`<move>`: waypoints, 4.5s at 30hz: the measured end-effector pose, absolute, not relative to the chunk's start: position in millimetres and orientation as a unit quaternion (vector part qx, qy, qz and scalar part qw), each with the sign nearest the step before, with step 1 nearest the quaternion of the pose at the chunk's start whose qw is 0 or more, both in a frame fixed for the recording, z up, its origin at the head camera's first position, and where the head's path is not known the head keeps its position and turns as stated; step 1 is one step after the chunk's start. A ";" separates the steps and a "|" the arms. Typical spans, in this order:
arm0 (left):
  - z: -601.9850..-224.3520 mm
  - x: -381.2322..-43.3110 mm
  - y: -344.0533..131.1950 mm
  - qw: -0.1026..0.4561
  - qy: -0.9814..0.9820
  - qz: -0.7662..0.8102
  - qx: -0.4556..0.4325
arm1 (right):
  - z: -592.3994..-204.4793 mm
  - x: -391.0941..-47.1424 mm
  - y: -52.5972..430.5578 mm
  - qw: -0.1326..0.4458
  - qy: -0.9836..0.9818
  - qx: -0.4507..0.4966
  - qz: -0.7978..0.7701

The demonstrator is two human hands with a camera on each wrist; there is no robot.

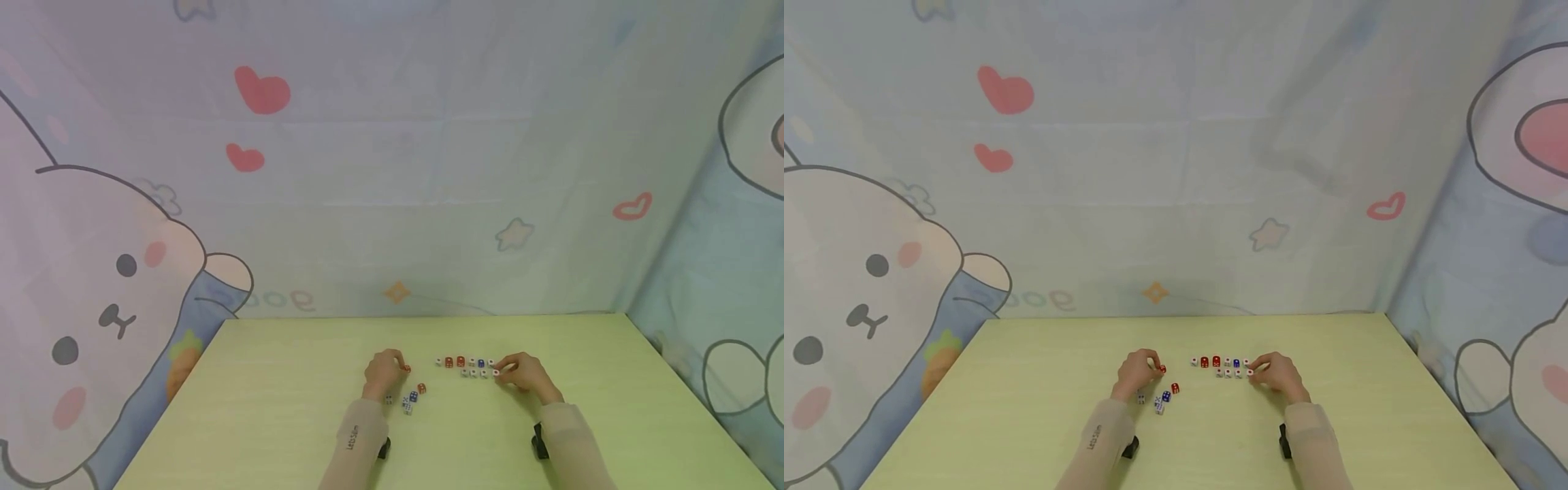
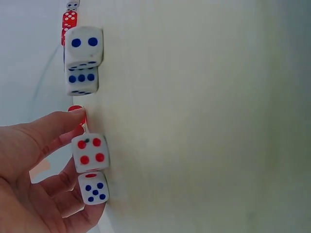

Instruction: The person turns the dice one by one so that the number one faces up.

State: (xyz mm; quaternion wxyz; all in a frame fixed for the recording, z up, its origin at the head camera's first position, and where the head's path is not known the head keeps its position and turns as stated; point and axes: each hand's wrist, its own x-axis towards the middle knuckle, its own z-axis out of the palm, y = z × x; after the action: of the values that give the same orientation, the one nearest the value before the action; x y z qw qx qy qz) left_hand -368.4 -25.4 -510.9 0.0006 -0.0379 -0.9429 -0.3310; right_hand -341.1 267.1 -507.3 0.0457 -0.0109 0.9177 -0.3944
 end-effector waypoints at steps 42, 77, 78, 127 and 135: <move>-498.1 -365.3 -36.3 -0.033 -0.933 -0.355 -0.046 | -503.7 -344.0 264.6 0.053 0.918 0.003 -0.393; -505.4 -364.6 -31.2 -0.012 -0.939 -0.339 -0.061 | -509.5 -343.6 266.2 0.043 0.924 0.006 -0.381; -505.1 -365.0 -31.2 -0.012 -0.938 -0.341 -0.062 | -509.2 -343.8 266.1 0.043 0.924 0.005 -0.381; -489.7 -351.7 48.0 0.019 -0.948 -0.301 -0.104 | -512.2 -343.0 263.0 0.029 0.930 0.005 -0.367; -472.7 -354.0 3.4 0.001 -0.945 -0.308 -0.109 | -511.5 -344.0 266.7 0.029 0.933 -0.013 -0.358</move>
State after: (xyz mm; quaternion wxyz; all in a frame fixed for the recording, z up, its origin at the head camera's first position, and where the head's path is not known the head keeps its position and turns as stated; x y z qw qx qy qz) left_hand -354.0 3.4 -472.7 0.0006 -0.1086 -0.9451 -0.3083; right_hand -344.0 266.7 -511.5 0.0292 -0.0127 0.9332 -0.3581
